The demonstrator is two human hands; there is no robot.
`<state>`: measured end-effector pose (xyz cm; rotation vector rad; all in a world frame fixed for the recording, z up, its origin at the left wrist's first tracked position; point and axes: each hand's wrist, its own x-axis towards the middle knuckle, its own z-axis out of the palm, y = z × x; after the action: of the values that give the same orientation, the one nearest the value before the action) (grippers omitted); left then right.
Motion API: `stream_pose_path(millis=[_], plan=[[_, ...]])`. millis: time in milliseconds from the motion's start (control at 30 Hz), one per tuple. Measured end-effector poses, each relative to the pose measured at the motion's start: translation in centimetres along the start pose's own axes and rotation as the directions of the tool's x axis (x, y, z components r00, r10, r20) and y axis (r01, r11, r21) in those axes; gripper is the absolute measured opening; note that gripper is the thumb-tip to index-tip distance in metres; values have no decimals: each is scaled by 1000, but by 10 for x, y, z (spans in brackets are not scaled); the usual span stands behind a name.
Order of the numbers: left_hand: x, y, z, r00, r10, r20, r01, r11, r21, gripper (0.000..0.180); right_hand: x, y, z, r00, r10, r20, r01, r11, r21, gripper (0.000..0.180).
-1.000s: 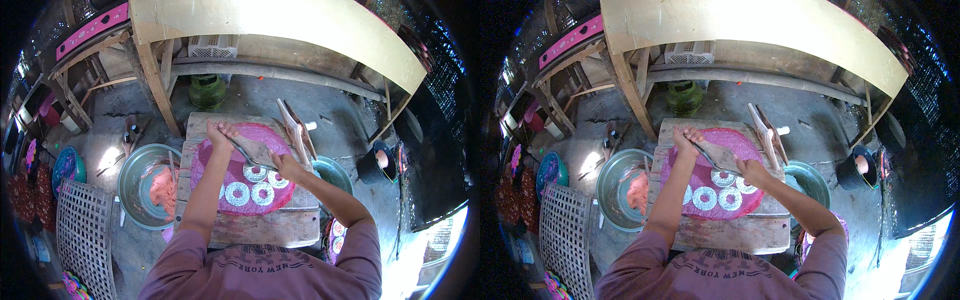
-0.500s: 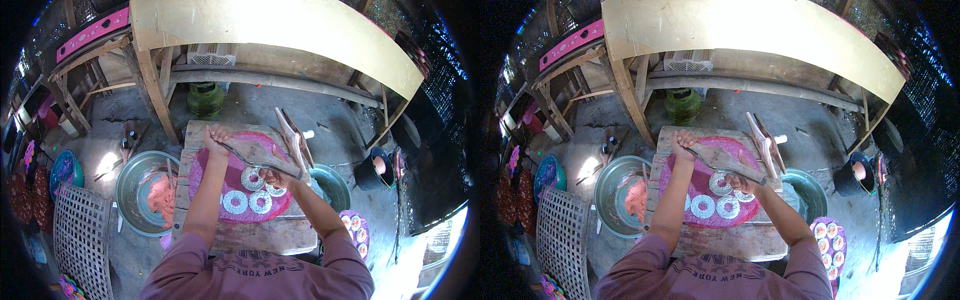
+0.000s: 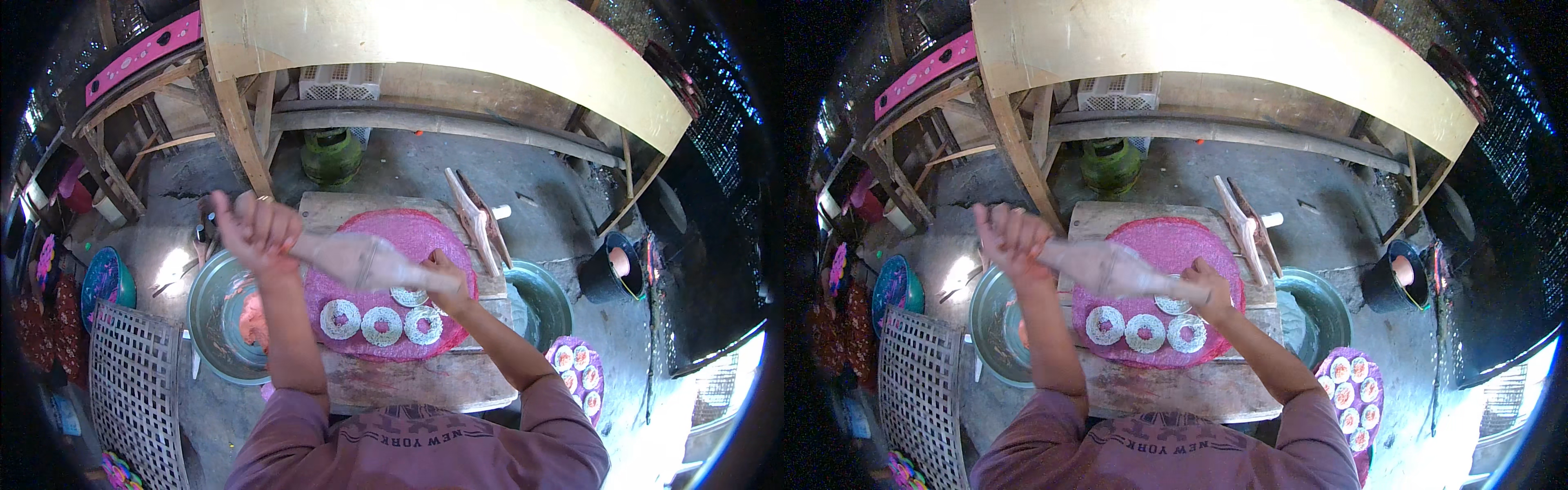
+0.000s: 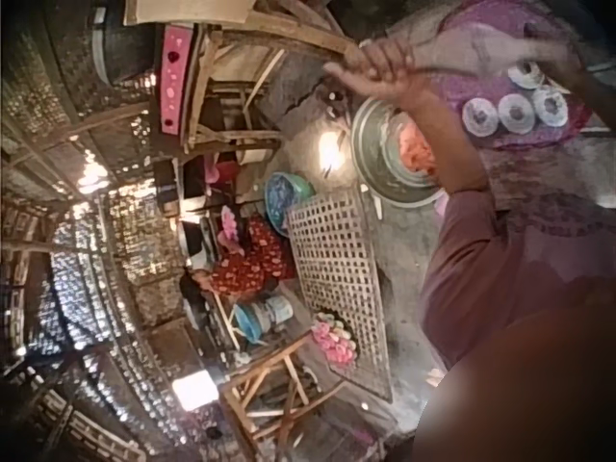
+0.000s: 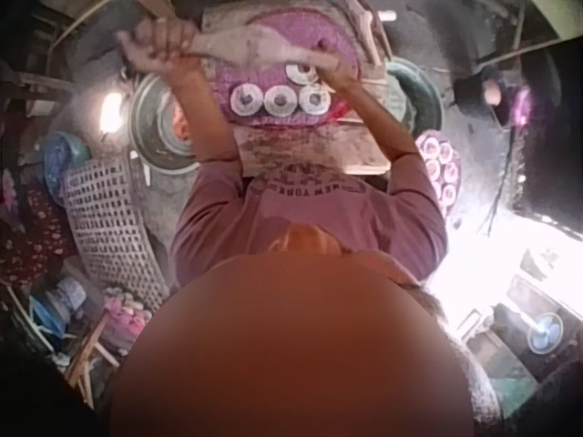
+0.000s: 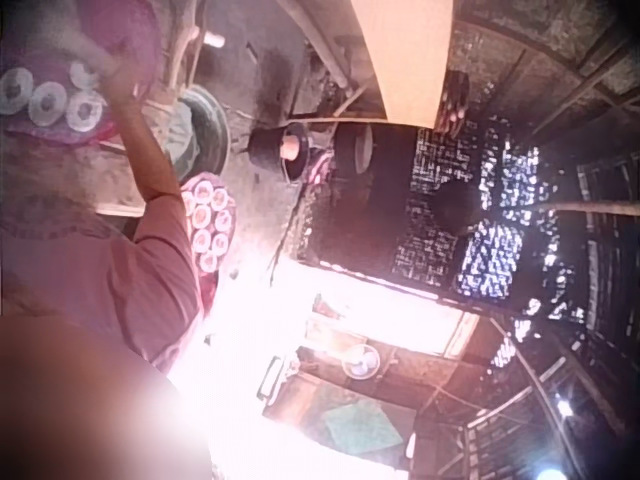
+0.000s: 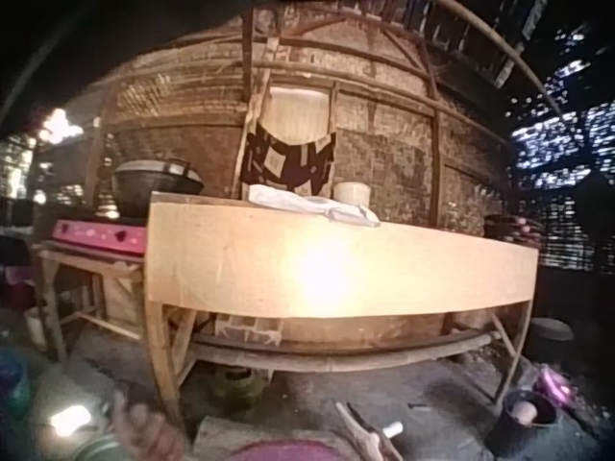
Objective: The person prepares and assembles small round decorative cakes on a purple mat. They use a piping bag to apply white frosting into circular molds, then add orange filling and a white center to each piece. The finished cakes are arranged on the mat.
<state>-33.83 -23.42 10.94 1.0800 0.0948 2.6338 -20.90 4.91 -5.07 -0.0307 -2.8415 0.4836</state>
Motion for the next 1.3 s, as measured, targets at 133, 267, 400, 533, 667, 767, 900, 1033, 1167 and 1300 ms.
stream_pose_path(millis=[133,267,400,533,667,767,900,1033,1167,1300], plan=[[-43,37,74,987,-83,135,56,979,196,69,5,1,-13,997,-17,-72,24,995,96,12],[-90,38,110,978,-202,-42,201,882,427,76,9,13,-18,996,54,68,-55,998,10,11],[-125,26,116,915,-343,-213,399,680,615,73,13,18,-13,991,62,122,-45,989,-141,14],[-137,27,115,913,-306,-269,407,708,577,70,13,11,-10,999,-21,40,32,960,-277,12],[-135,33,113,919,-292,-265,393,715,578,69,7,-1,-13,994,-108,29,111,965,-236,20],[-134,36,112,926,-287,-246,378,703,603,69,2,-7,-13,995,-88,49,97,966,-239,31],[-136,36,112,914,-313,-258,406,732,548,69,2,-12,-9,994,-107,-35,99,979,-178,27],[-138,33,111,918,-286,-275,396,719,572,69,8,-9,-8,989,-144,17,144,974,-176,19],[-139,33,110,923,-274,-272,383,735,560,68,14,1,-9,999,-32,-24,28,989,-145,13],[-138,36,109,918,-284,-276,393,736,552,68,18,8,-8,993,26,113,8,956,-292,17]])
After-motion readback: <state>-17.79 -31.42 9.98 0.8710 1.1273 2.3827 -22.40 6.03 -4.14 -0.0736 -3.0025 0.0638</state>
